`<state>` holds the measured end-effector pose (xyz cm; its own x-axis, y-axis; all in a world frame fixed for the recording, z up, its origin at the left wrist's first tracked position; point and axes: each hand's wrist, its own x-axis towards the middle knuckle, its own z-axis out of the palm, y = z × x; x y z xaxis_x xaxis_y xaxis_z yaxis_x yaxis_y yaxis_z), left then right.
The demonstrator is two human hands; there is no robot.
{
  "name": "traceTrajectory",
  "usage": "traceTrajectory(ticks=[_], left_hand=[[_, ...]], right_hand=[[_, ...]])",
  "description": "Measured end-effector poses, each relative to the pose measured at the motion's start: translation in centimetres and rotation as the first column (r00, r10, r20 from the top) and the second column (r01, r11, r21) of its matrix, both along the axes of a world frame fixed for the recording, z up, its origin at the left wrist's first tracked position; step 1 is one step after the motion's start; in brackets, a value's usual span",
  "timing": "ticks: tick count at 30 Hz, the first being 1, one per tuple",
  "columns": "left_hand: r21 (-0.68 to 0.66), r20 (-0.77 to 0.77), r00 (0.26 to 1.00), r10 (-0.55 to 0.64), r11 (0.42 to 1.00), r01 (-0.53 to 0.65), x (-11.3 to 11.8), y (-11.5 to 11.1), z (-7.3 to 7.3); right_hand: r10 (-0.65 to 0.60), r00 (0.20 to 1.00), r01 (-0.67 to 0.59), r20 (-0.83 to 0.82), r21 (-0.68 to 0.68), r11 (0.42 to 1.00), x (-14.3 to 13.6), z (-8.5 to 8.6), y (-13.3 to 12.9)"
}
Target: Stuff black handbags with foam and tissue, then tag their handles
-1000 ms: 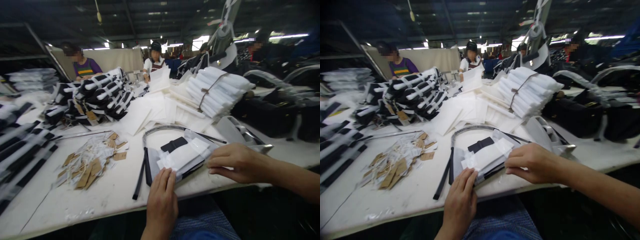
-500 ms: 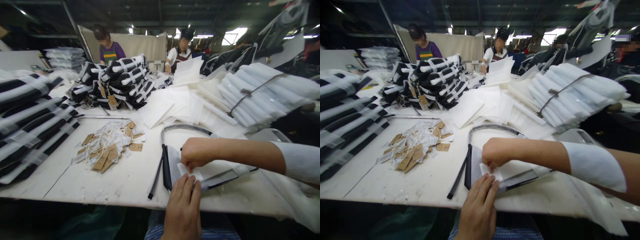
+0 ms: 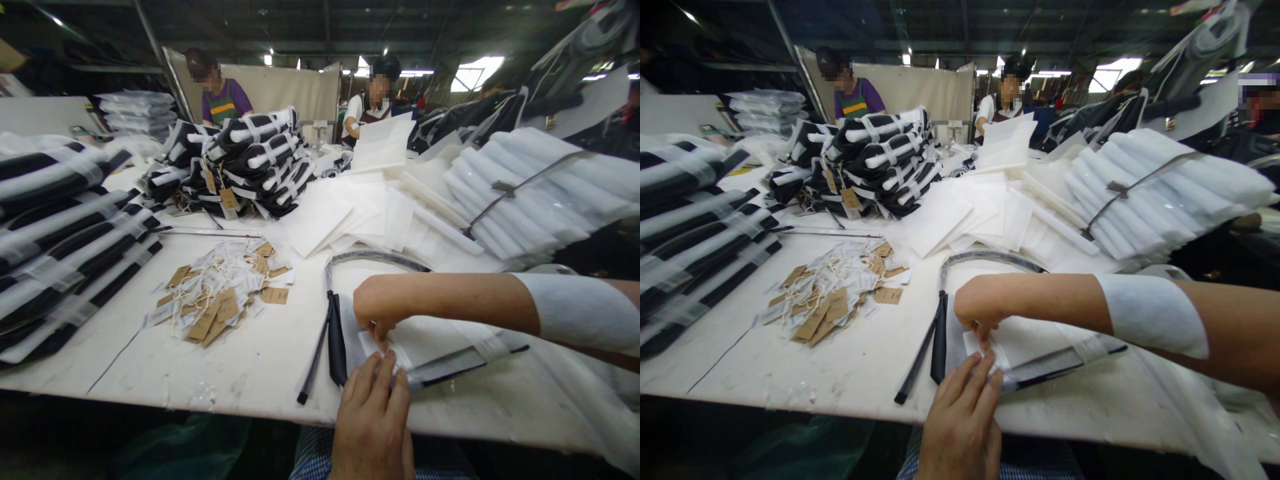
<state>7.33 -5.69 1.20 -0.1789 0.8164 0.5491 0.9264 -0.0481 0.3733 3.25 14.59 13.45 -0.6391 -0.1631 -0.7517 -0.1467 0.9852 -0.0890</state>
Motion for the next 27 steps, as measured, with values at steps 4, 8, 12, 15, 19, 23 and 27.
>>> traceTrajectory(ticks=[4, 8, 12, 15, 19, 23, 27], left_hand=[[0.036, 0.019, 1.000, 0.020, 0.999, -0.021, 0.2, 0.1, -0.1], [0.073, 0.014, 0.999, 0.049, 0.996, -0.049, 0.2, 0.5, -0.2], [0.110, -0.015, 0.998, 0.061, 0.992, -0.059, 0.1, 0.7, -0.4], [0.128, -0.047, 0.996, 0.075, 0.989, -0.069, 0.0, 0.9, -0.9], [0.174, -0.102, 0.991, 0.091, 0.982, -0.072, 0.0, 1.2, -1.6], [0.239, -0.103, 0.986, 0.127, 0.966, -0.100, -0.1, 1.5, -1.8], [0.266, -0.114, 0.984, 0.138, 0.958, -0.104, -0.3, 1.6, -1.3]], right_hand=[[0.017, 0.999, -0.019, -0.044, -0.043, 0.999, -0.7, -0.3, 0.2], [0.094, 0.987, -0.086, -0.128, 0.066, 0.994, -0.9, 0.0, 0.3], [0.095, 0.983, -0.074, -0.158, 0.136, 0.988, -1.4, -0.2, 1.4], [0.003, 0.989, 0.013, -0.147, 0.107, 0.994, -2.1, -1.1, 2.9], [-0.248, 0.969, 0.248, -0.014, -0.038, 0.968, -3.4, -2.9, 5.0], [-0.325, 0.928, 0.354, 0.181, -0.161, 0.922, -4.6, -4.7, 6.8], [-0.376, 0.895, 0.429, 0.240, -0.235, 0.872, -4.9, -5.7, 8.1]])
